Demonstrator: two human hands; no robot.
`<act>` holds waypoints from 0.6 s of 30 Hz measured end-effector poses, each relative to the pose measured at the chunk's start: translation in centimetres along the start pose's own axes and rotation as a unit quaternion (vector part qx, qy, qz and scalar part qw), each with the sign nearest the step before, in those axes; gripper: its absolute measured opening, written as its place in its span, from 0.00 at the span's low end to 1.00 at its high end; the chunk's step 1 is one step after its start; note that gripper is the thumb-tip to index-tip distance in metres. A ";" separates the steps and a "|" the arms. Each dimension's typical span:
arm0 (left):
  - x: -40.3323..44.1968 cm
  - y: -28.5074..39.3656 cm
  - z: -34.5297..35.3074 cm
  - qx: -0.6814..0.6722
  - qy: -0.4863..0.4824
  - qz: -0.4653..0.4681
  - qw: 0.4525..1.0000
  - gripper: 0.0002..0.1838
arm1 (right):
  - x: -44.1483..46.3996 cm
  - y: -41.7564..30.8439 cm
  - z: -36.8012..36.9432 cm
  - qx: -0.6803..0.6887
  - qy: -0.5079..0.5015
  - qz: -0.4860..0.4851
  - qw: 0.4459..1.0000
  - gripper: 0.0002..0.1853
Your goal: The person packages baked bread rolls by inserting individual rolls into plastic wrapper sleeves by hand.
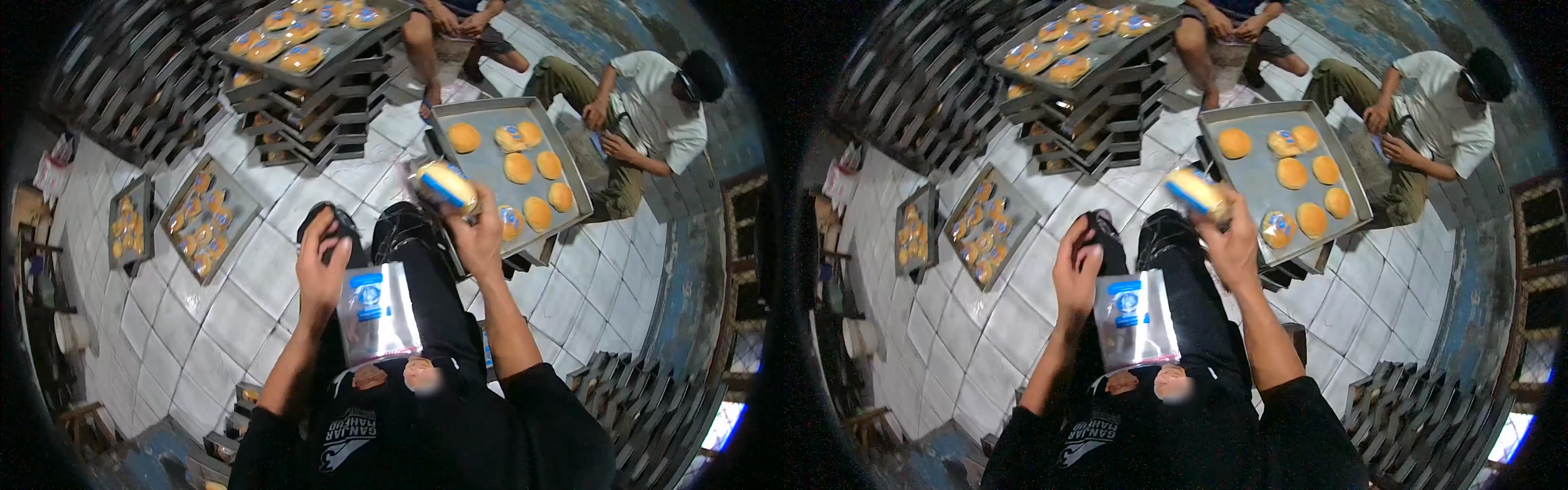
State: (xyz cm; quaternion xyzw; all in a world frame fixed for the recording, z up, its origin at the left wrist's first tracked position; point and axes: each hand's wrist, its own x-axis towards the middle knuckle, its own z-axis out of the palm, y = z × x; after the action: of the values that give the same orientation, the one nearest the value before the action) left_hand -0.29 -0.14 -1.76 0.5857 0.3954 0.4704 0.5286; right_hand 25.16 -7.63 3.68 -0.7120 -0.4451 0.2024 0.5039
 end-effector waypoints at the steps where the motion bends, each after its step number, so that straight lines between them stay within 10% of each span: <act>1: -1.0 1.1 -0.6 0.096 -0.040 0.024 0.994 0.30 | 1.2 2.3 -1.2 -0.102 0.055 -0.066 0.991 0.32; 3: -3.8 1.9 -1.5 0.261 -0.098 0.086 0.957 0.33 | 1.5 7.8 -3.2 -0.286 0.099 -0.101 0.948 0.37; 6: -6.5 0.7 -2.9 0.430 -0.101 0.197 0.875 0.30 | -1.6 6.2 -3.6 -0.175 0.075 -0.033 0.981 0.35; 8: -8.1 -0.1 -4.2 0.461 -0.130 0.237 0.845 0.29 | -4.4 2.4 -2.4 -0.039 -0.125 0.091 0.987 0.32; 11: -8.0 -0.7 -4.6 0.461 -0.195 0.328 0.801 0.28 | -7.6 1.0 0.6 -0.129 -0.220 -0.202 0.946 0.26; 15: -7.5 3.5 -1.2 0.164 -0.154 0.002 0.974 0.21 | -7.1 -0.8 -0.4 -0.050 -0.299 -0.237 0.923 0.11; 17: -5.8 3.5 -2.8 0.071 -0.241 -0.171 0.953 0.11 | -3.6 -1.1 -3.1 0.047 -0.378 -0.207 0.901 0.08; 18: -5.4 2.4 -4.3 0.109 -0.356 -0.227 0.900 0.09 | -0.8 -0.9 -5.6 0.146 -0.458 0.042 0.876 0.09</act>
State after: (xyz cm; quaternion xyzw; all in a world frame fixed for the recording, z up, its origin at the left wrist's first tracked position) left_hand -5.90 -4.55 -0.11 0.6623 0.3515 0.0515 0.6596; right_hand 28.51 -11.24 6.70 -0.4760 -0.5610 0.5896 0.3332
